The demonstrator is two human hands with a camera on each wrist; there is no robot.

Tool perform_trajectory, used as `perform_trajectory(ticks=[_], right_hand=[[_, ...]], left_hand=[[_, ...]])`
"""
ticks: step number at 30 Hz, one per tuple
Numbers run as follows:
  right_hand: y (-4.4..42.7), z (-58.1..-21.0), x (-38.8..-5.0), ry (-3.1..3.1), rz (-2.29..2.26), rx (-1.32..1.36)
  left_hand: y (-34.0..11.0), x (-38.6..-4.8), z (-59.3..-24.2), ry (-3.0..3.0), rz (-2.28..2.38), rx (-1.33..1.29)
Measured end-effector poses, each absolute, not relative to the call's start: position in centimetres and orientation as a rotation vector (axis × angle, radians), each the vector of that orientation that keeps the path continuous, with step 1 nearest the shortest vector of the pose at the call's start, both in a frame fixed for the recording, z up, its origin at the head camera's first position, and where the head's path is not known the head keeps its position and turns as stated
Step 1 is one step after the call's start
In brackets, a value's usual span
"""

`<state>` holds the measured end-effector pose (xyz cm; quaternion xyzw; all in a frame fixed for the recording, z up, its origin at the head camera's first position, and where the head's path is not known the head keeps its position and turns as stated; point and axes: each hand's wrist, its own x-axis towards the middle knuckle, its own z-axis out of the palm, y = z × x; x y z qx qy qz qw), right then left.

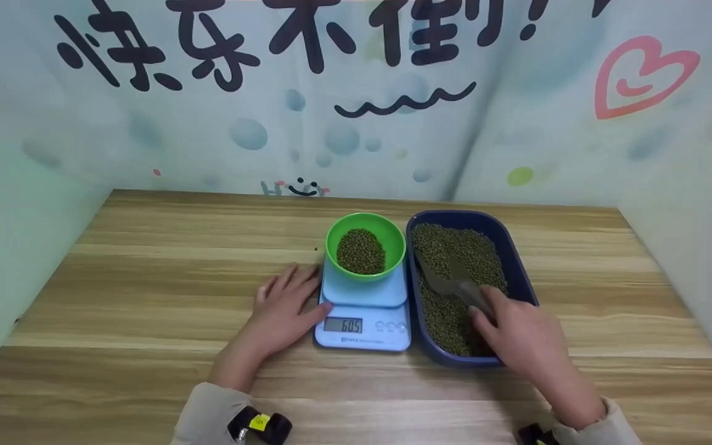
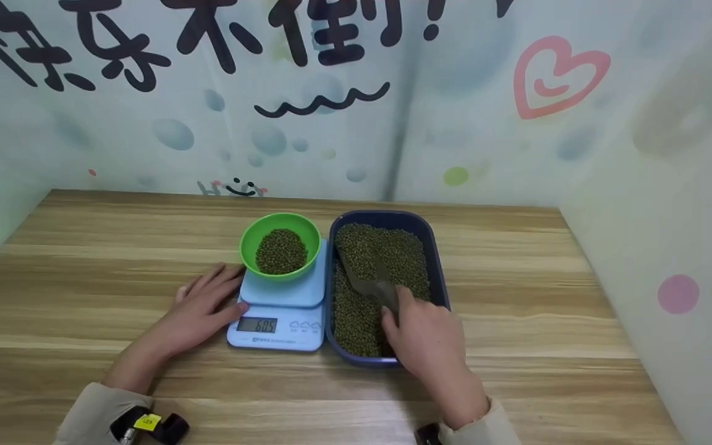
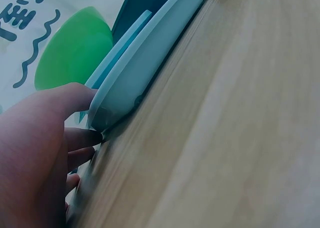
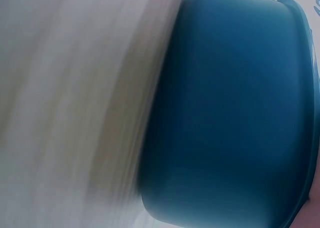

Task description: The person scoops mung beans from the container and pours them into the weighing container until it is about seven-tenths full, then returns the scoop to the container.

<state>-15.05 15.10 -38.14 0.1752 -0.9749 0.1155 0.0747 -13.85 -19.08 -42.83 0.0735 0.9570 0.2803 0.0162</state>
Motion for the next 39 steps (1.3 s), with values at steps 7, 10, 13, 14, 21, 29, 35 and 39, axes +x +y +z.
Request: perform_trajectory(ticks=[7, 10, 13, 14, 21, 29, 35, 39], right_hand=[[15.12, -38.23, -15.06, -2.913, 0.35, 0.529], [15.11, -38.21, -15.07, -2.923, 0.347, 0.517], [15.08, -38.17, -15.07, -2.931, 0.346, 0.513], [15.08, -38.15, -15.08, -2.933, 0.347, 0.514], [15.13, -38.12, -15.05, -2.921, 0.345, 0.526], [15.12, -38.16, -15.02, -2.914, 0.342, 0.527], [15.14, -38.33, -15.02, -2.893, 0.335, 0.527], [15.15, -38.39, -14.99, -2.889, 0.327, 0.525]], left_hand=[[-19.09, -13.78, -42.79, 2.991, 0.872, 0.248], [-19.11, -13.8, -42.77, 2.994, 0.875, 0.251], [-19.15, -13.84, -42.8, 2.998, 0.873, 0.251], [-19.17, -13.87, -42.85, 2.997, 0.87, 0.249], [-19.17, -13.95, -42.94, 2.993, 0.847, 0.234], [-19.1, -13.94, -42.94, 3.003, 0.843, 0.238], [-19.06, -13.94, -42.98, 3.002, 0.844, 0.227], [-19.04, -13.98, -42.98, 3.013, 0.836, 0.233]])
